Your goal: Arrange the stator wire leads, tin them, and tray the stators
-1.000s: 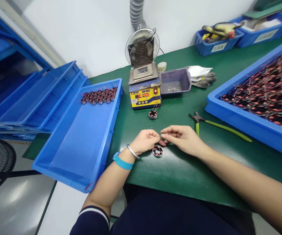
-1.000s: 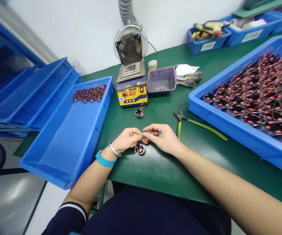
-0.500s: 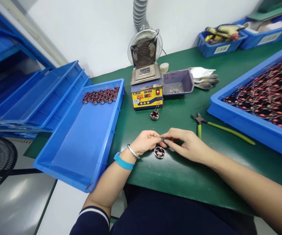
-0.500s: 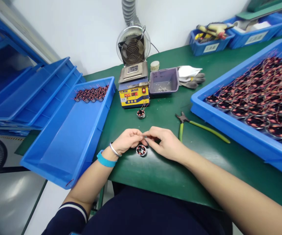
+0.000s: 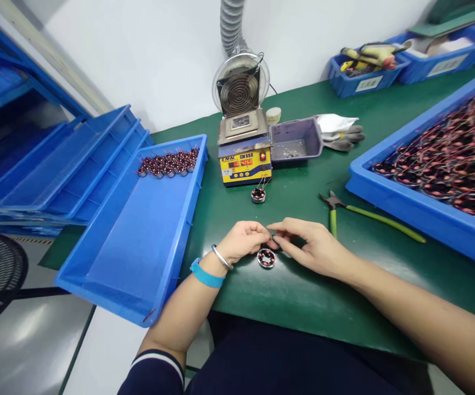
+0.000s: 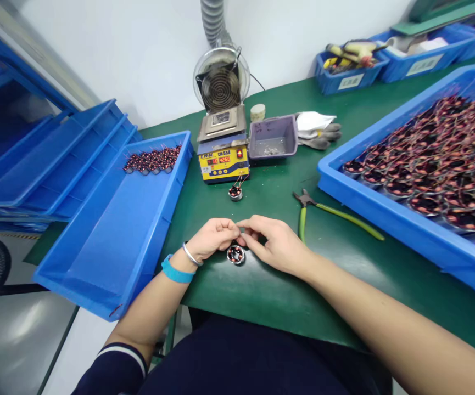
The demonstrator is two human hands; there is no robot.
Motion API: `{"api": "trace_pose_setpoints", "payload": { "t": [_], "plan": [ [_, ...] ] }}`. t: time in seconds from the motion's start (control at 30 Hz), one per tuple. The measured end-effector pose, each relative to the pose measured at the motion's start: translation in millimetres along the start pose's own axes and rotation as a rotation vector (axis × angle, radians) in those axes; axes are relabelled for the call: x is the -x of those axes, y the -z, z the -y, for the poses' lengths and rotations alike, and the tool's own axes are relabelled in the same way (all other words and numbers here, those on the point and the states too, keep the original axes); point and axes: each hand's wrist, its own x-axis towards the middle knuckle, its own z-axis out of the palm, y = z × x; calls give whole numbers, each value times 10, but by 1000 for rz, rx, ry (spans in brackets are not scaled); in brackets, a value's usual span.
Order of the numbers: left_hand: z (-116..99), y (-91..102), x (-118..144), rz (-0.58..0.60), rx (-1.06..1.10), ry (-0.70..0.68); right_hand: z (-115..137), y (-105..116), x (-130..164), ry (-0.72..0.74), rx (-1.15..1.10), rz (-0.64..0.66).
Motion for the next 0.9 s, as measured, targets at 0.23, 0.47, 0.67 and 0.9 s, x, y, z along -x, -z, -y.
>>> {"api": "trace_pose_setpoints", "payload": {
  "t": [0.23,0.47,0.67,0.9],
  "plan": [
    [7,23,-3,16,-13,0,-6,-17,-15,-89,-87,-2],
    [32,34,-11,29,-6,-27,15,-21,-31,-184,-177,35],
    [29,29,-4,43,-5,-32,2,5,-32,-271,-206,63],
    [32,25,2,32,-9,-26,9,0,-33,-237,-173,66]
  ]
}}
